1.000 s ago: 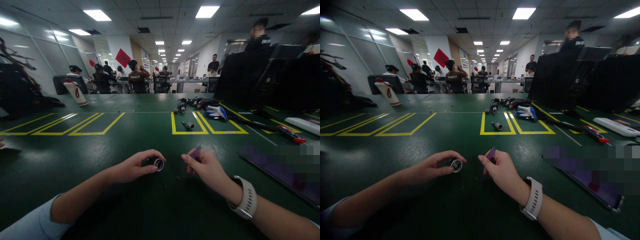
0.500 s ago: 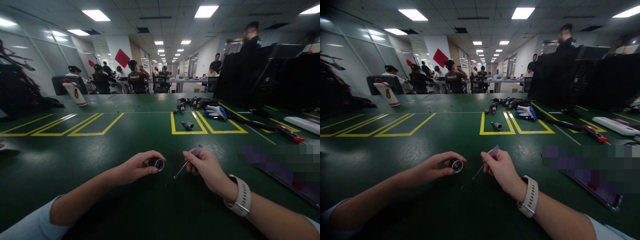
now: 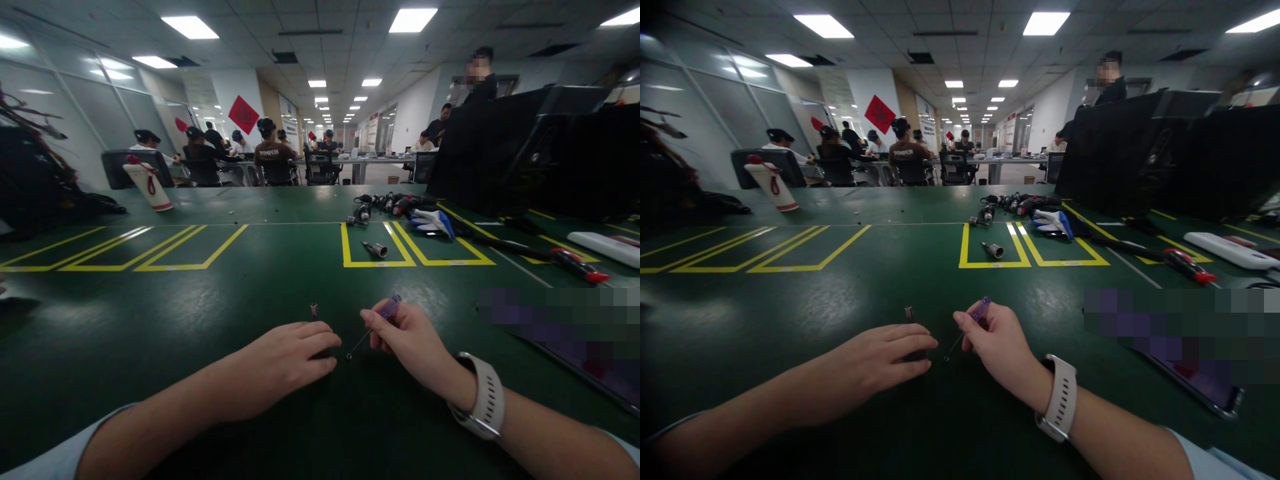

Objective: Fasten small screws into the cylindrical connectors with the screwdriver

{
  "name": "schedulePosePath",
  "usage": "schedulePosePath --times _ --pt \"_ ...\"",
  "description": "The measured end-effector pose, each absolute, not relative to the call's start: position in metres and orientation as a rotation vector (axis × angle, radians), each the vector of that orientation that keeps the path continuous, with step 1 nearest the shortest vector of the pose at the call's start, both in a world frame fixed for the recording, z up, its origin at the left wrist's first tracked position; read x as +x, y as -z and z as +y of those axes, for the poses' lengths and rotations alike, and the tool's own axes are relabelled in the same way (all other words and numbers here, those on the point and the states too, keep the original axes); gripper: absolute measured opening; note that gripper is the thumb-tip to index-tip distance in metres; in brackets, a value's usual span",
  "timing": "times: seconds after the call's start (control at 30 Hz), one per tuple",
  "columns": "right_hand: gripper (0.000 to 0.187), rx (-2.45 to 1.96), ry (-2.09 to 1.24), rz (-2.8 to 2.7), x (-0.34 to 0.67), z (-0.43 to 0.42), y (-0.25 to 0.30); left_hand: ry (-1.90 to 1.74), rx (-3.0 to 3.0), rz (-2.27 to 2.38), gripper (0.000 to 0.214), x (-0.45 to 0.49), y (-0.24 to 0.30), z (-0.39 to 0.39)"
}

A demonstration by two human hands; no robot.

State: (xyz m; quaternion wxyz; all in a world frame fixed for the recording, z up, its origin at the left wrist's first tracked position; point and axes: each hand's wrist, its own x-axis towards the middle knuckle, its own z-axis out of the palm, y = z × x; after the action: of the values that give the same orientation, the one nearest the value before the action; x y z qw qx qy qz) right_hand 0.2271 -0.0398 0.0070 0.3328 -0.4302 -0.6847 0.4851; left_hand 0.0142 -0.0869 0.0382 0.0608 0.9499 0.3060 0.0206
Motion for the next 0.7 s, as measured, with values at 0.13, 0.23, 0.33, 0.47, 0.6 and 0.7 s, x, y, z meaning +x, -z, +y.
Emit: schedulePosePath --times 0.13,0.23,0.33,0.47,0.6,0.7 --pt "0.032 -1.12 -1.306 -1.741 0.226 -0.039 -0.006 -0.164 2.75 1.017 0.041 0.01 -0.032 -0.084" --pt "0.032 -1.099 -1.375 -1.647 0.228 -0.038 -0.006 -0.415 2.465 1.132 0.038 0.003 -0.024 -0.075" --pt "0.03 -1.034 -1.466 -1.521 0.229 -0.037 -0.005 -0.685 2.097 1.139 0.033 0.002 -0.017 -0.068" --pt "0.027 -0.89 -1.573 -1.305 0.23 -0.04 -0.007 -0.882 1.704 1.061 0.031 0.007 -0.014 -0.067" --pt "0.021 -0.753 -1.537 -1.255 0.229 -0.044 -0.007 -0.927 1.561 1.037 0.033 0.013 -0.017 -0.072" --pt "0.017 -0.671 -1.458 -1.362 0.229 -0.048 -0.005 -0.927 1.523 1.048 0.033 0.015 -0.018 -0.075"
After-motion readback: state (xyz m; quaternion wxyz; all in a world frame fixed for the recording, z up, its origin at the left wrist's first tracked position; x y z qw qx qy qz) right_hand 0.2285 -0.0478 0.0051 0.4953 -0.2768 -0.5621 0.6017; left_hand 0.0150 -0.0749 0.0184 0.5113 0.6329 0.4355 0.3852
